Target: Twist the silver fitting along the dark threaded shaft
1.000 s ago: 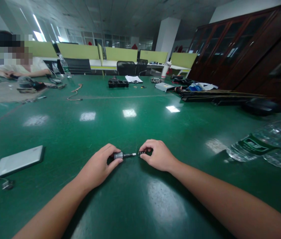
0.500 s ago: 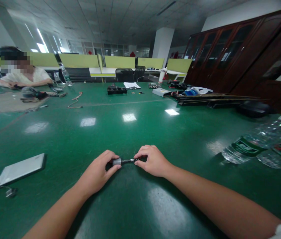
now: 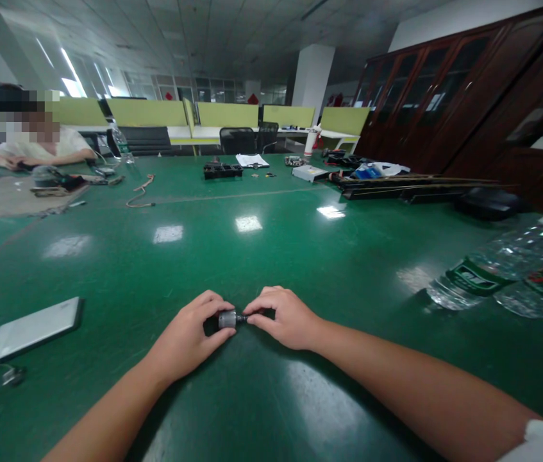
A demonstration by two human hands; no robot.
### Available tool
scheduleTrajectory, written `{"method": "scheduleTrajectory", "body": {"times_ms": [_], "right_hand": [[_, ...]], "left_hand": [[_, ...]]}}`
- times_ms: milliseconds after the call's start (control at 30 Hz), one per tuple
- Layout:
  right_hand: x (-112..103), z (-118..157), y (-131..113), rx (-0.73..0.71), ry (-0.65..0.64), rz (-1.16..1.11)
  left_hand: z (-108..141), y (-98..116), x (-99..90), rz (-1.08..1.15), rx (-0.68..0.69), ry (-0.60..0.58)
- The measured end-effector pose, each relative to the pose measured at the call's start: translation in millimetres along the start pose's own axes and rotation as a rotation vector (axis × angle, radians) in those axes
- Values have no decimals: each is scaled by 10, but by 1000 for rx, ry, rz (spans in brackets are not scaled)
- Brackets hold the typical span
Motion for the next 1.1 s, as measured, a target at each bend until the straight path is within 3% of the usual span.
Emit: {"method": "scheduleTrajectory", "body": {"times_ms": [600,1100], "right_hand": [[37,-64,30,-89,-8,25],[76,-87,23,-12,-18,29]], "left_hand": [[-51,-24,83,35,-41,-17],[-45,-62,42,60,-66,-35]]}}
Point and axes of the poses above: each hand's wrist, its own z-axis away from the middle knuckle, its own x-axis out of the palm, y = z × x, the point moved 3 cm from there along -z, towards the middle knuckle, and after that the axes turned 13 degrees about y, right-handed, at the moved point
